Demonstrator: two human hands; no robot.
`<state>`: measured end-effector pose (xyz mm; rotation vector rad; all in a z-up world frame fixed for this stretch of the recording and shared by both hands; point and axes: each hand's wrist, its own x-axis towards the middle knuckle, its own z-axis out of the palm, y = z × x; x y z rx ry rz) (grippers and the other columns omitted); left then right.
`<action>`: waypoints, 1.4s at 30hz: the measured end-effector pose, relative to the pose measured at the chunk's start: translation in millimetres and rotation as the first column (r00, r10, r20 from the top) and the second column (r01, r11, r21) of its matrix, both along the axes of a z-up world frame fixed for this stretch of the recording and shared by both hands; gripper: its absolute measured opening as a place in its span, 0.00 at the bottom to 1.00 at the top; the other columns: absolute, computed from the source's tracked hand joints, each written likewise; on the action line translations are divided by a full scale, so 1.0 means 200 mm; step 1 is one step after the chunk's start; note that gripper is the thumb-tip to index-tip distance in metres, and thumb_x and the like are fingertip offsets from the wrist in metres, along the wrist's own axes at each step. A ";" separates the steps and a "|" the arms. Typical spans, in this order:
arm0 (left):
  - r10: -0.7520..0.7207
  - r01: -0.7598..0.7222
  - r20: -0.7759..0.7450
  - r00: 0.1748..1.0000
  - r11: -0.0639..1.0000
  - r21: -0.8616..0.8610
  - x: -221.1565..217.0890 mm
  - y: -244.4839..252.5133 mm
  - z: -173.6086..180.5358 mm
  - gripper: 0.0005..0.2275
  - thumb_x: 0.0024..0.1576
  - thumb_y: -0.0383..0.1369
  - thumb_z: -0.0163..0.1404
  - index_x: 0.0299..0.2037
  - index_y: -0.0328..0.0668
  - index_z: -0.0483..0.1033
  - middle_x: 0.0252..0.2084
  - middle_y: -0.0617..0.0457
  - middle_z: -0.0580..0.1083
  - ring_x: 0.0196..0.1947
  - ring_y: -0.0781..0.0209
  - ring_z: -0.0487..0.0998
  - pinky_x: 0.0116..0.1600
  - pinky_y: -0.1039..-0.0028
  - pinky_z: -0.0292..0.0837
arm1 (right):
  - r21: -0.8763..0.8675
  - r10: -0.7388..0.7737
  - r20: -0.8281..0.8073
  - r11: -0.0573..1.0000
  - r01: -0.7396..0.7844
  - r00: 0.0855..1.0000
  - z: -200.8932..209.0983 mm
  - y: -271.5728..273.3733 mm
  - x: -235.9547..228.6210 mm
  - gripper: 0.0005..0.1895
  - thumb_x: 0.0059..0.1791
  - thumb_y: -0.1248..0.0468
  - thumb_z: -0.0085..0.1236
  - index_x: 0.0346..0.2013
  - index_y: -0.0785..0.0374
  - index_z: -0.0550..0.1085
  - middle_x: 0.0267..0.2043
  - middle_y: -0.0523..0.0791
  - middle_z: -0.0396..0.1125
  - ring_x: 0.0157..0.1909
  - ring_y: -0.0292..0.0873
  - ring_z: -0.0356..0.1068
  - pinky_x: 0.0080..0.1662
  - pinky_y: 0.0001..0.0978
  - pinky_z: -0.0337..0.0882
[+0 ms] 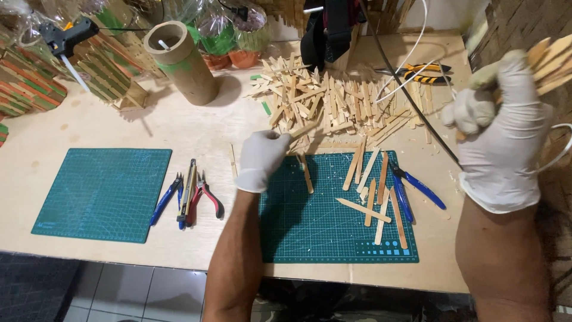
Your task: Organizing and grouping small cut wooden sticks on a workbench in a workshop.
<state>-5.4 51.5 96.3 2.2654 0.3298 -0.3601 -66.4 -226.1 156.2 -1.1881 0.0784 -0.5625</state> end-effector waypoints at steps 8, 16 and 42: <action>0.274 -0.258 0.089 0.958 0.954 -0.154 0.12 0.33 -0.08 0.12 0.53 0.41 0.49 0.31 0.45 0.83 0.30 0.55 0.79 0.35 0.65 0.76 0.45 0.71 0.71 | -0.114 0.097 0.003 0.989 -0.096 0.995 -0.09 -0.09 0.02 0.20 0.58 0.40 0.49 0.33 0.48 0.64 0.16 0.32 0.36 0.17 0.31 0.40 0.33 0.27 0.60; 0.244 -0.453 0.477 0.844 0.801 0.392 0.32 0.34 -0.42 0.19 0.62 0.47 0.45 0.25 0.42 0.75 0.26 0.43 0.77 0.27 0.39 0.78 0.31 0.53 0.69 | -0.207 0.175 -0.086 0.960 -0.189 0.981 -0.04 -0.02 0.01 0.17 0.63 0.53 0.41 0.31 0.49 0.63 0.16 0.34 0.37 0.18 0.31 0.41 0.33 0.29 0.59; -0.177 0.483 0.719 0.672 0.840 -0.245 -0.07 -0.20 -0.33 0.14 0.58 0.33 0.54 0.55 0.46 0.76 0.50 0.48 0.77 0.48 0.53 0.77 0.57 0.63 0.75 | -0.405 0.285 -0.157 0.855 -0.325 0.946 -0.14 0.27 0.06 0.18 0.58 0.45 0.43 0.34 0.53 0.66 0.40 0.47 0.74 0.21 0.34 0.66 0.25 0.22 0.67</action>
